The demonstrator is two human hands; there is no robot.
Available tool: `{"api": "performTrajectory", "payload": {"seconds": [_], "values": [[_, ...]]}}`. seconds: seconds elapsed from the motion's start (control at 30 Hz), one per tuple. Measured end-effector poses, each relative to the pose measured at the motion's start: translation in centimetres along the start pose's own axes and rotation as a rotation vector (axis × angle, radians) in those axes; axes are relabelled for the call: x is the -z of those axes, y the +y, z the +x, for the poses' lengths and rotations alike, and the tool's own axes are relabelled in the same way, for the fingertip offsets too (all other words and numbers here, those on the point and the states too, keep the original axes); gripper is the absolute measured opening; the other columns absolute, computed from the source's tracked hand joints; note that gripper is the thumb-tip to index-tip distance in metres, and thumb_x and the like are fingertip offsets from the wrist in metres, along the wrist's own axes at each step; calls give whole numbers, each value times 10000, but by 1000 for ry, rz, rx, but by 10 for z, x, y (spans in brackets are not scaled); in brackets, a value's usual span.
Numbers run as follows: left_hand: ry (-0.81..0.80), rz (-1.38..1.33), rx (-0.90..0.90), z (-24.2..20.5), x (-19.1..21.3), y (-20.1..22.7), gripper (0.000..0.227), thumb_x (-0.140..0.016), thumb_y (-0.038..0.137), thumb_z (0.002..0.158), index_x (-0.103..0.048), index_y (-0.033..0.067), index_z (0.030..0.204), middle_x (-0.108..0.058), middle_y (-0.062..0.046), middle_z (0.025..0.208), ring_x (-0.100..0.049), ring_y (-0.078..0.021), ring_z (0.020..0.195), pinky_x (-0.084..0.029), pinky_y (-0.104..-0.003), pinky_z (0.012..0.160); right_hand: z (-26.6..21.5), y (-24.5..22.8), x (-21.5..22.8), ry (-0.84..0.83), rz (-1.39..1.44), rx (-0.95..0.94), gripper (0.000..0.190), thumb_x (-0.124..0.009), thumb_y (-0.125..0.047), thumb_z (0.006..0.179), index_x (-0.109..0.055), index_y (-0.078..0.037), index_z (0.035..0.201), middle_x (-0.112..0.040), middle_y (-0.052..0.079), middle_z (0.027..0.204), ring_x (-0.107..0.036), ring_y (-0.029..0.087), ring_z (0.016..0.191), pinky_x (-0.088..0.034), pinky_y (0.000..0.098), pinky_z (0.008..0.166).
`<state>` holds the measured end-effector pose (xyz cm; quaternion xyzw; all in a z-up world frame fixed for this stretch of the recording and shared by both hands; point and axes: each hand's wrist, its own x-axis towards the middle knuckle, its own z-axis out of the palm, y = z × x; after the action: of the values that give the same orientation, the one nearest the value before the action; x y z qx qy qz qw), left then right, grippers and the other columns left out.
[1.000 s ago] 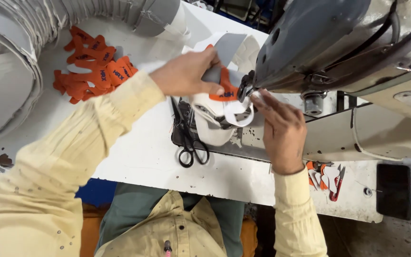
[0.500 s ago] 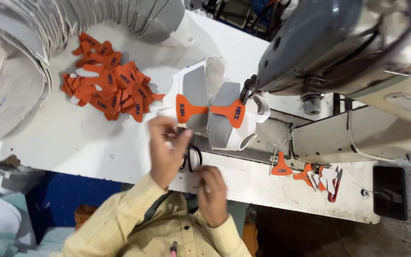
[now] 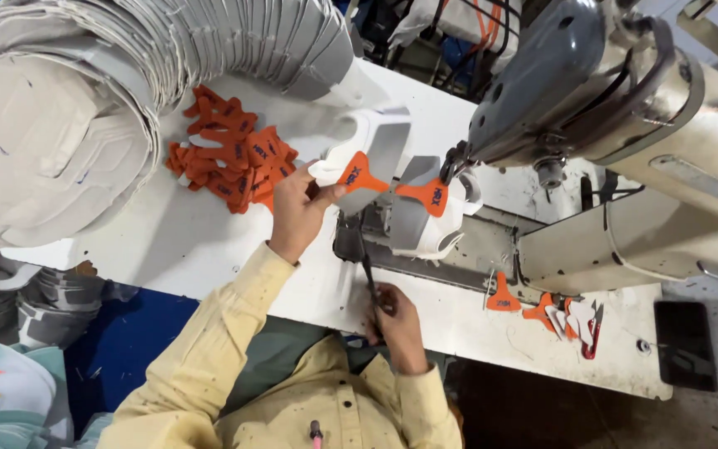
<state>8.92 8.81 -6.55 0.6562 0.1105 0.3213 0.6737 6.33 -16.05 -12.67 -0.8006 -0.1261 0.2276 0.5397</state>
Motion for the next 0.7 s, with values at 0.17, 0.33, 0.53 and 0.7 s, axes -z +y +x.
{"api": "performTrajectory", "payload": {"seconds": [0.17, 0.33, 0.53, 0.7], "values": [[-4, 18, -71, -12, -4, -4, 247, -784, 113, 922, -705, -5, 1124, -651, 54, 831, -492, -42, 733, -447, -237, 653, -34, -35, -5, -69, 424, 191, 376, -591, -299, 1044, -497, -16, 1274, -542, 26, 864, -533, 120, 688, -451, 291, 584], [94, -33, 7, -36, -8, -28, 229, -772, 63, 925, -688, -21, 1120, -642, 38, 851, -514, -56, 728, -442, -243, 654, 2, -60, -6, 18, 584, 165, 319, -637, -243, 1000, -509, -27, 1197, -550, 21, 828, -509, 105, 613, -436, 275, 496], [-124, -50, -354, 1, -9, 66, 517, -698, 126, 970, -450, 3, 1407, -526, -72, 1308, -554, -192, 1169, -447, -330, 995, 18, -32, -6, 86, 251, 125, 256, -709, -95, 932, -569, -16, 1131, -525, 42, 755, -497, 154, 558, -429, 315, 475], [-145, 487, -699, -8, -47, 56, 588, -723, 187, 916, -465, -9, 1406, -521, -209, 1394, -497, -387, 1304, -375, -482, 1108, 9, -29, 22, 351, -269, 577, 203, -677, -52, 944, -656, -7, 1141, -648, 75, 980, -619, 200, 838, -509, 337, 758]]}}
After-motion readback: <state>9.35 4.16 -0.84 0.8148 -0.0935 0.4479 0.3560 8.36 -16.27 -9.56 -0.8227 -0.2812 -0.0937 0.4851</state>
